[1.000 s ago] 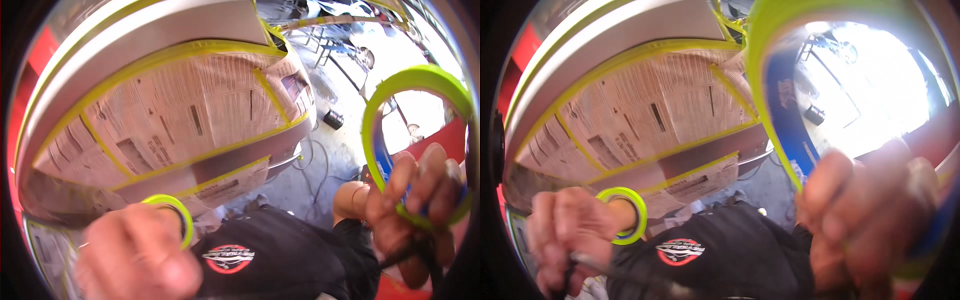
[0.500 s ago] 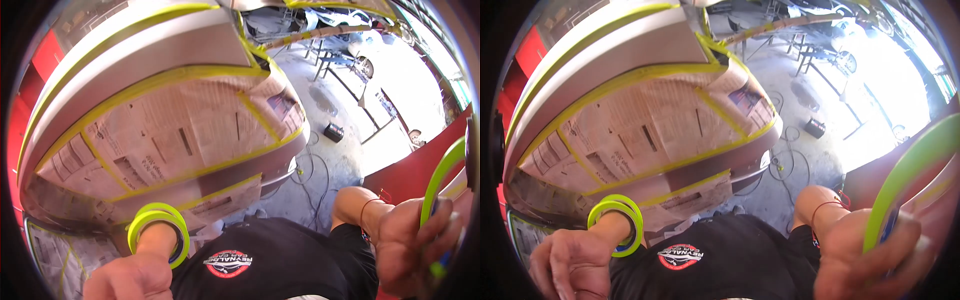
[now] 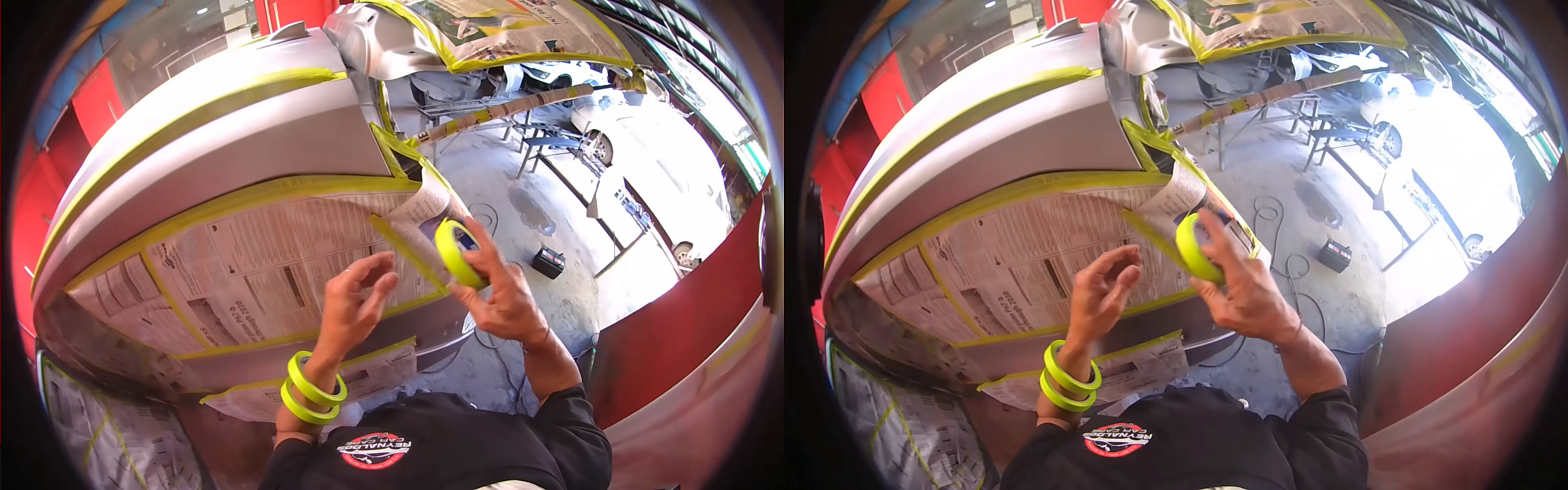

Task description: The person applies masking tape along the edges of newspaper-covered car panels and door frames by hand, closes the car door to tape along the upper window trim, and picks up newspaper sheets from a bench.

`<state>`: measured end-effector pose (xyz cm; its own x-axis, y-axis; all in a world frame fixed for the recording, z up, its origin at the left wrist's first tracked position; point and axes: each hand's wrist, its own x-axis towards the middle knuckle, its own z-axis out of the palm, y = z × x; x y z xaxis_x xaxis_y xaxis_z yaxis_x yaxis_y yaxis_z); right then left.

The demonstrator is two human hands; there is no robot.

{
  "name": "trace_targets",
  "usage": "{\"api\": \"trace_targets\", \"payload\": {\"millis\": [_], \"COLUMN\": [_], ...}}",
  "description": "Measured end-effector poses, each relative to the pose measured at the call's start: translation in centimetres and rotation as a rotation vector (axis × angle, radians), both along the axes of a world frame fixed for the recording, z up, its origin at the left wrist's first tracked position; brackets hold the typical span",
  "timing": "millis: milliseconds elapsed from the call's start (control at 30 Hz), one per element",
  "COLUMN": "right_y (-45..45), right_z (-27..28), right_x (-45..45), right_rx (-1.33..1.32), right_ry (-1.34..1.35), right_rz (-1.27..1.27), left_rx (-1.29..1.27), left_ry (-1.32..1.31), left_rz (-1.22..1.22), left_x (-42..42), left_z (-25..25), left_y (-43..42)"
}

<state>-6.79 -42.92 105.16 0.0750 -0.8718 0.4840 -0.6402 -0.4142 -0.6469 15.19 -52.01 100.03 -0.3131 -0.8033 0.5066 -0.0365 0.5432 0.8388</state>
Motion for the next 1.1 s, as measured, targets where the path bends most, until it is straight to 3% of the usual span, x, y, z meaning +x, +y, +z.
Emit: {"api": "trace_targets", "payload": {"millis": [167, 300, 433, 500, 767, 833, 1100], "right_y": [-0.8, -1.1, -1.9, -1.8, -1.8, -1.5, -1.7], "right_z": [-1.3, -2.3, -2.8, -2.3, -1.2, -1.1, 1.3], "right_x": [0.1, -0.9, -1.3, -1.3, -1.7, -2.1, -3.3], "right_rx": [-0.057, -0.104, -0.056, 0.039, 0.114, 0.105, 0.188], "right_ry": [0.157, 0.157, 0.167, 0.130, 0.102, 0.162, 0.338], "right_rz": [0.118, 0.132, 0.152, 0.154, 0.307, 0.383, 0.452], "left_rx": [0.223, 0.125, 0.237, 0.381, 0.195, 0.439, 0.442], "left_ry": [0.137, 0.113, 0.021, 0.293, 0.234, 0.286, 0.159], "left_rz": [-0.251, -0.177, -0.182, -0.177, -0.013, -0.273, -0.362], "left_x": [-3.4, -3.9, -3.5, -4.1, -3.0, -2.4, -1.0], "left_z": [0.1, -0.9, -0.7, -0.5, -1.3, -1.5, -1.5], "left_y": [-0.1, -0.7, 0.3, 0.8, 0.2, -0.5, -0.4]}}
